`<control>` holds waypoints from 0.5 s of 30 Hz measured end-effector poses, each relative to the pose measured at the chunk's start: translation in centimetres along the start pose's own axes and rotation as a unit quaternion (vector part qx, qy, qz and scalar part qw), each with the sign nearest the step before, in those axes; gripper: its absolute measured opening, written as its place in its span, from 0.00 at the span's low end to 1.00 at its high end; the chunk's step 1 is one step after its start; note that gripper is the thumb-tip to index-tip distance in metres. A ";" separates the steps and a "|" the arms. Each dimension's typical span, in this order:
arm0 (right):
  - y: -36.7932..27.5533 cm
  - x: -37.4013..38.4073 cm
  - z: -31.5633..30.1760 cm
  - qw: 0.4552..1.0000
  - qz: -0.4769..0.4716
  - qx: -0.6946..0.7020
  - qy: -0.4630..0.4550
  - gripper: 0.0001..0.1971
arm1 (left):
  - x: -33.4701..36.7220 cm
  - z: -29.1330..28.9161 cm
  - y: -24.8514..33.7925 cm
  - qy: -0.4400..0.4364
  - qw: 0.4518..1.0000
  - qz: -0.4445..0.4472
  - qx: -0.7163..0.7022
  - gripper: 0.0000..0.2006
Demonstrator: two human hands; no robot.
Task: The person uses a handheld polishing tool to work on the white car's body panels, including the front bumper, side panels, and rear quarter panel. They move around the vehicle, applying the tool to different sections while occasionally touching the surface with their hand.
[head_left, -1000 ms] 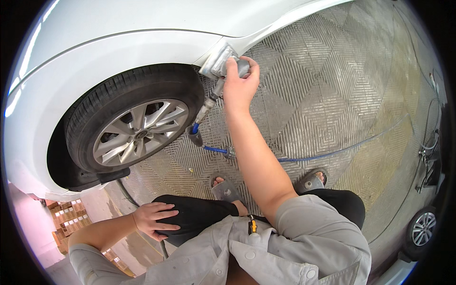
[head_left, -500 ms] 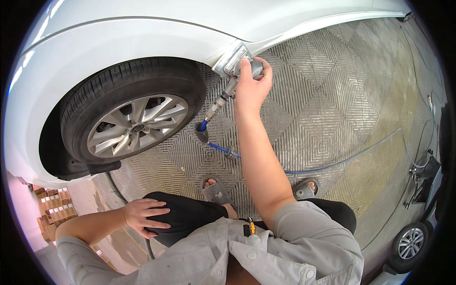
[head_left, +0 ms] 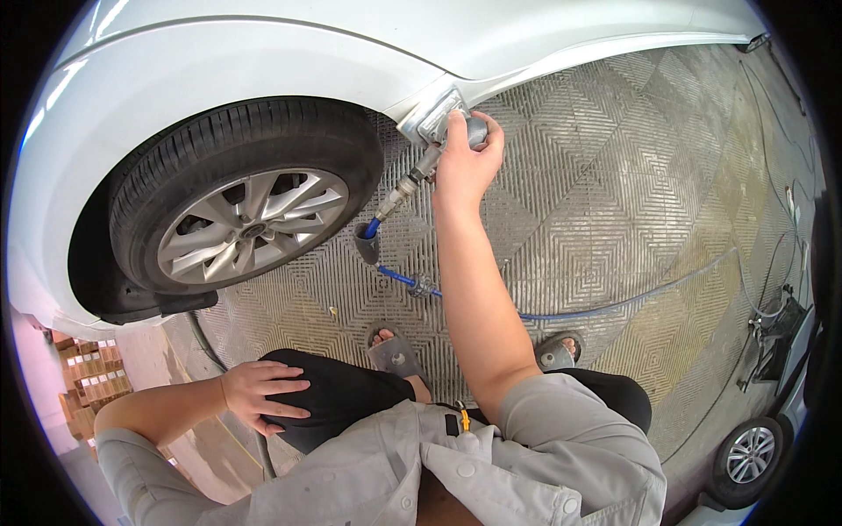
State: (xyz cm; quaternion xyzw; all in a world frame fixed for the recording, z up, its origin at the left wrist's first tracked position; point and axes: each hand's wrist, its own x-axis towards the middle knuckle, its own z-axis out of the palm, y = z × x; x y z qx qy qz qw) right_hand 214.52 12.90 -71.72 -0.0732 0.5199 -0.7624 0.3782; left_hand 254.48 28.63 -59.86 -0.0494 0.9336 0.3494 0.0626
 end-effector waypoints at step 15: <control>1.7 -1.0 0.4 1.000 0.008 -0.006 0.004 0.22 | 0.3 0.0 -0.1 -0.008 1.000 -0.003 0.002 0.27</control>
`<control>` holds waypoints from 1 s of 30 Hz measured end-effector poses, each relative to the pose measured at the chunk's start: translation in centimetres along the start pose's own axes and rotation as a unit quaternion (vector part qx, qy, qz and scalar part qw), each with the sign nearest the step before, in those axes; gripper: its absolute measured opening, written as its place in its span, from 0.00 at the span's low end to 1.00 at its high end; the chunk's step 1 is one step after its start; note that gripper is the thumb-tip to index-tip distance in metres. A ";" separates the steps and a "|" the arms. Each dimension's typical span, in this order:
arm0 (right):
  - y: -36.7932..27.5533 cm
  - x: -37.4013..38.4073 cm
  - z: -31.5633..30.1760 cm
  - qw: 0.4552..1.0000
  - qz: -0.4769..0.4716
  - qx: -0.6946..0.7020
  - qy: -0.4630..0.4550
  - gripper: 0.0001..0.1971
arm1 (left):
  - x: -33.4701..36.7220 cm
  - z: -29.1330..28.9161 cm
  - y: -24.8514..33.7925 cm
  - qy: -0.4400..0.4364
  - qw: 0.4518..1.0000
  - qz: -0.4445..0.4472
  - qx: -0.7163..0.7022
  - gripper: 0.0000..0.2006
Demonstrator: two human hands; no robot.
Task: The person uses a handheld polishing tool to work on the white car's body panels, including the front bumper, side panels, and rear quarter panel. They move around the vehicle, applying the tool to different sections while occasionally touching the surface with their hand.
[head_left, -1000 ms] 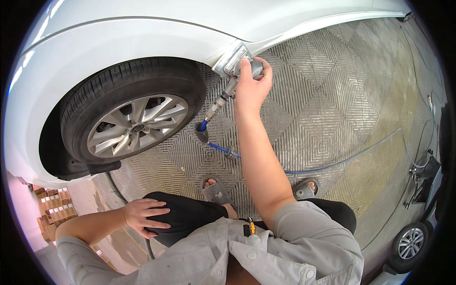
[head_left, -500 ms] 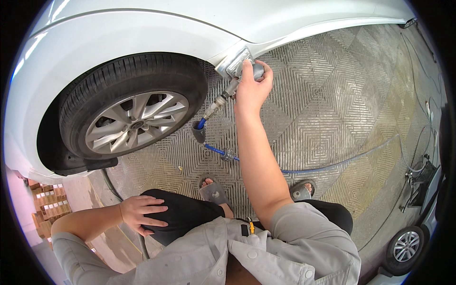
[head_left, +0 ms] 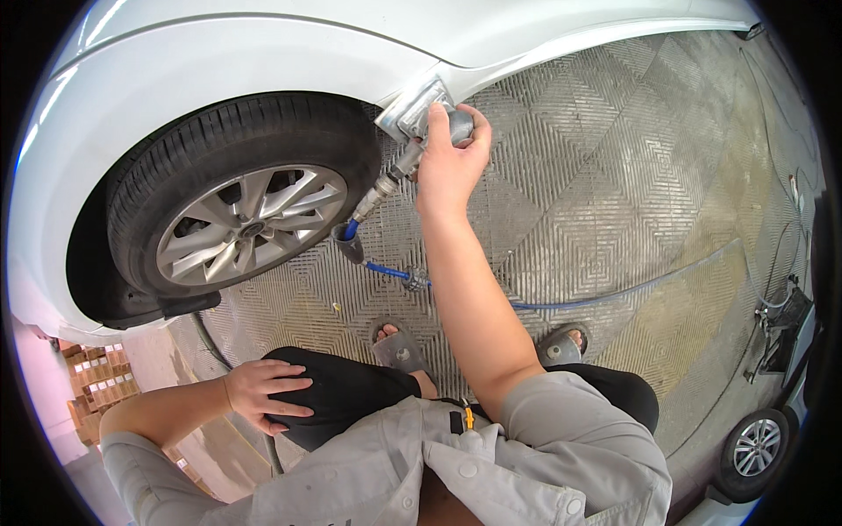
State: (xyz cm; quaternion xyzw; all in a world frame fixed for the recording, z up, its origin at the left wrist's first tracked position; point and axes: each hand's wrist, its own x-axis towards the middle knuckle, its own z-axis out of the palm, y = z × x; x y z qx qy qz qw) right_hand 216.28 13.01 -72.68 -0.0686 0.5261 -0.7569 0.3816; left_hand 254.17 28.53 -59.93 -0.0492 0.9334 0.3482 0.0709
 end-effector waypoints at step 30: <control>1.0 -2.7 2.2 0.996 0.039 0.067 0.053 0.26 | 0.2 -0.4 -1.1 -0.006 1.000 0.007 -0.014 0.26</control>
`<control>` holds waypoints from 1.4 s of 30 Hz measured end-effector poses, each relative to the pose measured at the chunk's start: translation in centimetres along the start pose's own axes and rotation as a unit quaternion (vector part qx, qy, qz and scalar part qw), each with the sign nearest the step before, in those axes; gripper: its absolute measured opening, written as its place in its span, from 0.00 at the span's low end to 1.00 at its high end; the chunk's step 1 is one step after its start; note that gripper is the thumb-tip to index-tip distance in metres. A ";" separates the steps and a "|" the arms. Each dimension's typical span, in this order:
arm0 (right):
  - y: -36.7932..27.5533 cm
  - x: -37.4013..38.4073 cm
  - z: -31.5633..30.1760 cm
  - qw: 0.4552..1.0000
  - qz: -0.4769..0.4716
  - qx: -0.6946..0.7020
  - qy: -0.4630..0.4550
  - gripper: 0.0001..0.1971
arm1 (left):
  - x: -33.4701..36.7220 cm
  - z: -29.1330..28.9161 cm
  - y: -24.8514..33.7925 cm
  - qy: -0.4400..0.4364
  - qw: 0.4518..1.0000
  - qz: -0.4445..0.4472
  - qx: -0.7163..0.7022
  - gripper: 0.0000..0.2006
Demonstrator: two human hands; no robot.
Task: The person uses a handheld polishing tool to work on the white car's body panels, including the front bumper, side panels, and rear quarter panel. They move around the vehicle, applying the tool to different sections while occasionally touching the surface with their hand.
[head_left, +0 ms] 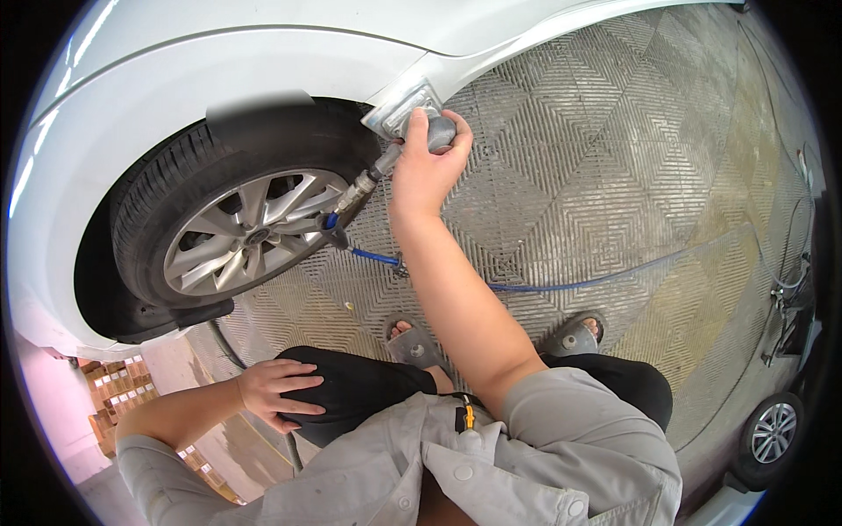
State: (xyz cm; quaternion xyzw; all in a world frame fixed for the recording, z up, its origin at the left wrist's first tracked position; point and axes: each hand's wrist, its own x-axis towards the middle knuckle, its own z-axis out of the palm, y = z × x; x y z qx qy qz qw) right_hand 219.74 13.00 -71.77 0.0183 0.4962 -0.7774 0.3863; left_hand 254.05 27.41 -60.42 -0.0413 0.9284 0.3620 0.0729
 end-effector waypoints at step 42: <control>2.6 7.8 -3.6 0.999 0.047 0.011 0.007 0.20 | -0.3 0.4 -0.6 0.024 1.000 0.016 0.001 0.26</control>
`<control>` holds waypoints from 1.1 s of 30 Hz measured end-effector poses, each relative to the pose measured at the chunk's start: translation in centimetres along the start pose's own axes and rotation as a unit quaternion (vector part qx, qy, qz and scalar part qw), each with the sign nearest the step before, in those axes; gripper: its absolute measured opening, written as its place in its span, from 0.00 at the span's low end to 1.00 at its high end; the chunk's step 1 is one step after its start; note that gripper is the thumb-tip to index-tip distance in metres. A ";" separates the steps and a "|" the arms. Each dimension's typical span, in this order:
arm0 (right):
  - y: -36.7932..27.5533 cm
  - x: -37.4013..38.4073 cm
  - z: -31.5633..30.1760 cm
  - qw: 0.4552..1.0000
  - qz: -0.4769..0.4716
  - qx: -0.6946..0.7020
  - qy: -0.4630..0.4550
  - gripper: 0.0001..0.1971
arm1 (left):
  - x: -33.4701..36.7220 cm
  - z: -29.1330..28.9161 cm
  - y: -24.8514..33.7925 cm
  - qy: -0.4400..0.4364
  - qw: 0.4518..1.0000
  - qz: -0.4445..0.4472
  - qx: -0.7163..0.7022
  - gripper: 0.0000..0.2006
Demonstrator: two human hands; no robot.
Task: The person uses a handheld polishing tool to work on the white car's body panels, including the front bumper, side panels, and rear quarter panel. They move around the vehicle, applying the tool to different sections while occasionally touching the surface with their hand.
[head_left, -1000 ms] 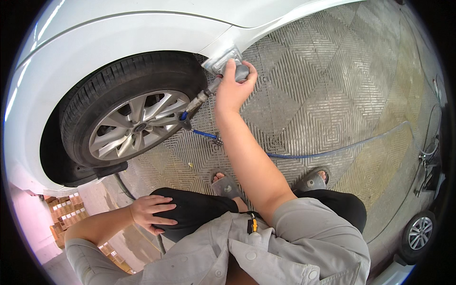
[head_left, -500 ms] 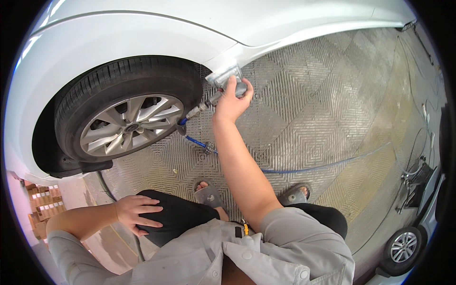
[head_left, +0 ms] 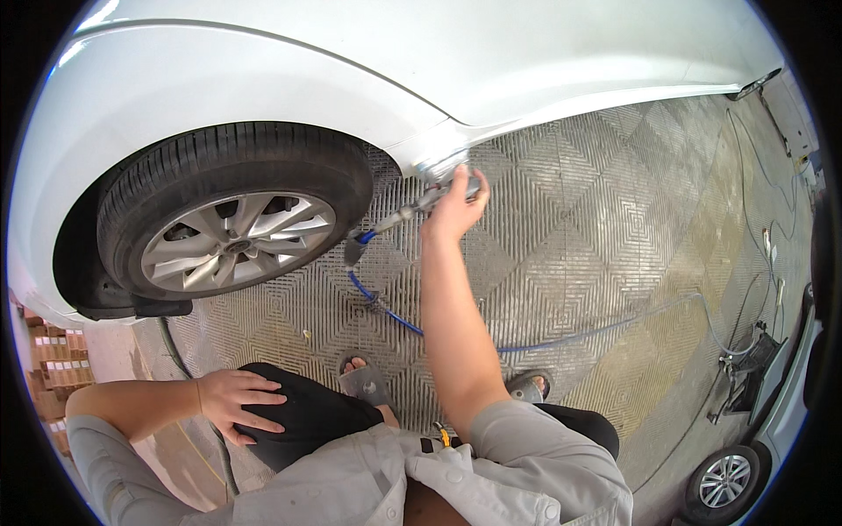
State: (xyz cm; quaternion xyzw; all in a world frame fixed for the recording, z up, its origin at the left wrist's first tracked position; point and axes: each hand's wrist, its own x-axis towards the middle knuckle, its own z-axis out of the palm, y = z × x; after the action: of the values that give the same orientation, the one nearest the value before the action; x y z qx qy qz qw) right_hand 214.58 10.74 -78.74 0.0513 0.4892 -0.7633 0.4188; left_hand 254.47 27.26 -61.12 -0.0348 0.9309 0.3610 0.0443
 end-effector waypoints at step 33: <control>4.3 0.5 -0.5 0.990 0.015 0.123 0.062 0.24 | -0.6 -0.1 -0.1 -0.008 1.000 0.004 -0.009 0.27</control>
State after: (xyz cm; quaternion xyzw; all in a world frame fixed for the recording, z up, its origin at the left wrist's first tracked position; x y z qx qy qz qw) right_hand 217.09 10.05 -82.28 0.1564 0.4159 -0.8068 0.3894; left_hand 255.05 27.13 -61.09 -0.0285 0.9274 0.3695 0.0497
